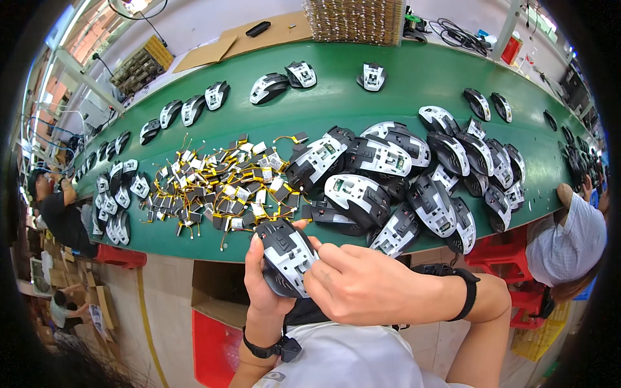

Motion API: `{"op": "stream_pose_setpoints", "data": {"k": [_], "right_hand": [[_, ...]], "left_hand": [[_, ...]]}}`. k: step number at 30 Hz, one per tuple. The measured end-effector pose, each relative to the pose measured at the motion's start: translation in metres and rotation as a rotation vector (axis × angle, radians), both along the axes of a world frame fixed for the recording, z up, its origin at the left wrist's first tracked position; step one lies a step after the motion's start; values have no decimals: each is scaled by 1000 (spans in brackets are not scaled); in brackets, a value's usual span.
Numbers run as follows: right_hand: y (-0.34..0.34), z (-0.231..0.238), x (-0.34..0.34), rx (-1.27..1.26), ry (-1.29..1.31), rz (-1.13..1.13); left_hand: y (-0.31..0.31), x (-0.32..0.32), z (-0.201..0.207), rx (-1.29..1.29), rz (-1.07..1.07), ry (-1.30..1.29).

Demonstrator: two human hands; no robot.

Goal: The person assembles computer mice by inserting small yellow ribbon cables into the internal circuitry of mouse shells. They repeatedly pick up a mouse shell, connect the cable, and place the assembled unit on the table. The process is repeated for multiple units throughout the clip.

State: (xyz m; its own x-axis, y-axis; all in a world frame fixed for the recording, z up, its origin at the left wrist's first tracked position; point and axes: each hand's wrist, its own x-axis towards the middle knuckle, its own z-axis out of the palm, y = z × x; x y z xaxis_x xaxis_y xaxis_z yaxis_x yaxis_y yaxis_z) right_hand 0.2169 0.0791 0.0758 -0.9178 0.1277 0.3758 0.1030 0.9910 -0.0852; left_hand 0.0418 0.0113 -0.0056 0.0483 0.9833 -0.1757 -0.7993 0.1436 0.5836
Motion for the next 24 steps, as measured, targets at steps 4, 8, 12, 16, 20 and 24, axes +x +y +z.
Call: {"op": "stream_pose_setpoints", "data": {"k": [4,8,12,16,20,24], "right_hand": [[4,0,-1,-31,-20,56],[7,5,-3,-46,-132,57],[5,6,-5,-20,-185,49],[6,4,-9,-98,-129,11],[6,-7,-5,-175,-33,-5],[3,-4,-7,-36,-36,32]], "left_hand": [[-1,2,0,-24,-7,21],[-2,6,4,-80,19,23],[-1,6,2,-98,33,24],[-2,4,1,-84,74,-51],[-3,3,0,-68,70,-43],[-2,4,0,-84,69,30]]}}
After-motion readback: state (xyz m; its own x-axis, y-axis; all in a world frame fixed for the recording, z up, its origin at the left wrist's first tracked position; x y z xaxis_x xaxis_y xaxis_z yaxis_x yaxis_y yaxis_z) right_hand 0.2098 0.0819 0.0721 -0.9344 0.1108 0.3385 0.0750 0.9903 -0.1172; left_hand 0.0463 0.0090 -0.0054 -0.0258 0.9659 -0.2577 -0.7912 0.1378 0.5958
